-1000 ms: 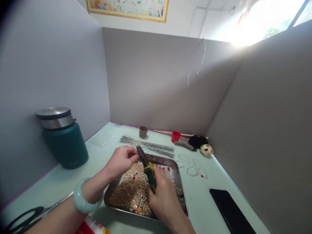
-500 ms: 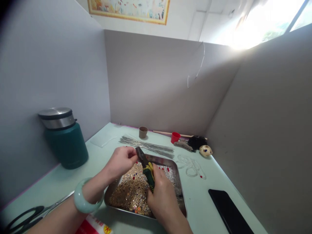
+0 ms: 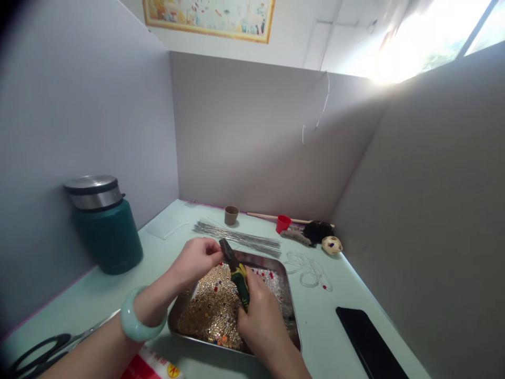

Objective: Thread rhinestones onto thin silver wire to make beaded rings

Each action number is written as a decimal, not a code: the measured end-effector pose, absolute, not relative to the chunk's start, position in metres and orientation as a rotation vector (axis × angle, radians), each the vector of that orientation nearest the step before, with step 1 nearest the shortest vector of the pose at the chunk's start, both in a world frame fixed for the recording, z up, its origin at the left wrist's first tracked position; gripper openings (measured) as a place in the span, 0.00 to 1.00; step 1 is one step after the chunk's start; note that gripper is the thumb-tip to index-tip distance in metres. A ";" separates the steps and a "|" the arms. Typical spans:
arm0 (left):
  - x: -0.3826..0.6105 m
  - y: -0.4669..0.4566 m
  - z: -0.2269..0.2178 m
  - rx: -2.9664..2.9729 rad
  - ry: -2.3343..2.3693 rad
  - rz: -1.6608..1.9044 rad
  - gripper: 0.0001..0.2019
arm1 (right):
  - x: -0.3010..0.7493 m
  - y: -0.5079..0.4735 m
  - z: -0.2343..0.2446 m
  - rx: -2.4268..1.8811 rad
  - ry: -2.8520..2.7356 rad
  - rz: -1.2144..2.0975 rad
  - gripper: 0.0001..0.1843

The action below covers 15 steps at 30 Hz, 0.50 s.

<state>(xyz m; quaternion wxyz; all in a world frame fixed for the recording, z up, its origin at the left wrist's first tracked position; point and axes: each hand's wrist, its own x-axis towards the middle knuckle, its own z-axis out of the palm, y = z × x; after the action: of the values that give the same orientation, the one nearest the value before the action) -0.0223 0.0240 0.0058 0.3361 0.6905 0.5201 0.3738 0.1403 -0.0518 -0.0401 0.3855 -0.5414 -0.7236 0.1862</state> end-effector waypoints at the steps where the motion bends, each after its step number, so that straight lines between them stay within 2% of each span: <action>1: -0.022 0.025 0.005 1.788 1.334 0.975 0.06 | 0.141 -0.051 -0.041 -1.367 -1.856 0.494 0.38; 8: -0.021 0.026 0.007 1.802 1.379 0.909 0.06 | 0.145 -0.053 -0.036 -1.354 -1.875 0.675 0.38; 15: -0.019 0.021 0.008 1.916 1.405 0.929 0.06 | 0.150 -0.053 -0.045 -1.362 -1.893 0.668 0.39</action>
<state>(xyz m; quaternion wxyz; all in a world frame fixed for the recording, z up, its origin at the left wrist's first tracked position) -0.0188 0.0213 0.0082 0.2909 0.7185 0.5270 0.3486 0.1499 -0.0530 -0.0455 0.3502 -0.5258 -0.7310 0.2579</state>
